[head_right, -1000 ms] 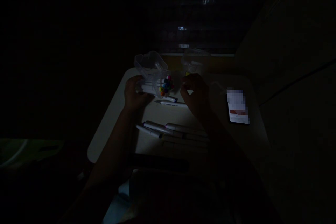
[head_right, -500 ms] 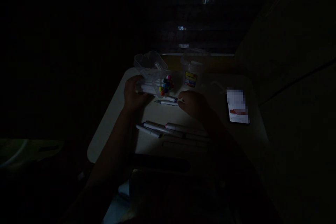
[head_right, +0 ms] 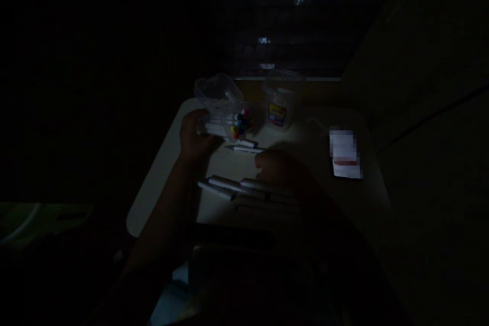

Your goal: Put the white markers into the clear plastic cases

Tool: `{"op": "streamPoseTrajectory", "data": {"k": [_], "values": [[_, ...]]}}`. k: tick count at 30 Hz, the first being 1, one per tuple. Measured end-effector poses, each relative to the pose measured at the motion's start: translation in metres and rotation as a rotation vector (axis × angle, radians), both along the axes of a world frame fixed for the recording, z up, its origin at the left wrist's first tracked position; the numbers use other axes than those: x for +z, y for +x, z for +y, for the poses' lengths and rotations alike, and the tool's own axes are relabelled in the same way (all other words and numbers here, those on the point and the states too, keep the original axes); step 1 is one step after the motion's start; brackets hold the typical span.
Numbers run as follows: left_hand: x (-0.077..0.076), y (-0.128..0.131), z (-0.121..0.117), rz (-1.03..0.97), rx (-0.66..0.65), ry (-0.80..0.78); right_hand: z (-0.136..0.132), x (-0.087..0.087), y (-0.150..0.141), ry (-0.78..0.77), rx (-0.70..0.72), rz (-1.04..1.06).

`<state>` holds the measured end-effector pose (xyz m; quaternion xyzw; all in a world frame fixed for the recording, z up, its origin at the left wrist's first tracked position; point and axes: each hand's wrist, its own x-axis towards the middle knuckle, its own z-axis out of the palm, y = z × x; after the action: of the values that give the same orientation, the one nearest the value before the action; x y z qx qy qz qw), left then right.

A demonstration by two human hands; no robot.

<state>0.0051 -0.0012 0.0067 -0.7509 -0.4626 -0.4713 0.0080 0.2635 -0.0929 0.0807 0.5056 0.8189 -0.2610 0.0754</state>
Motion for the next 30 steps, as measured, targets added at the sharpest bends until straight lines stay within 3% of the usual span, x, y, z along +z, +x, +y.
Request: {"op": "streamPoseTrajectory", "data": {"k": [4, 11, 21, 30], "values": [[0.000, 0.001, 0.000, -0.009, 0.017, 0.009, -0.007, -0.004, -0.019, 0.021, 0.154, 0.023], [0.000, 0.001, -0.001, 0.006, 0.039, -0.001, -0.009, -0.007, -0.037, 0.085, 0.235, -0.057], [0.001, 0.002, -0.001, 0.017, 0.051, -0.005, -0.008, -0.010, -0.030, 0.201, 0.148, 0.031], [0.001, 0.003, -0.004, -0.014, 0.017, -0.010, -0.005, 0.027, -0.006, 0.362, -0.017, 0.236]]}}
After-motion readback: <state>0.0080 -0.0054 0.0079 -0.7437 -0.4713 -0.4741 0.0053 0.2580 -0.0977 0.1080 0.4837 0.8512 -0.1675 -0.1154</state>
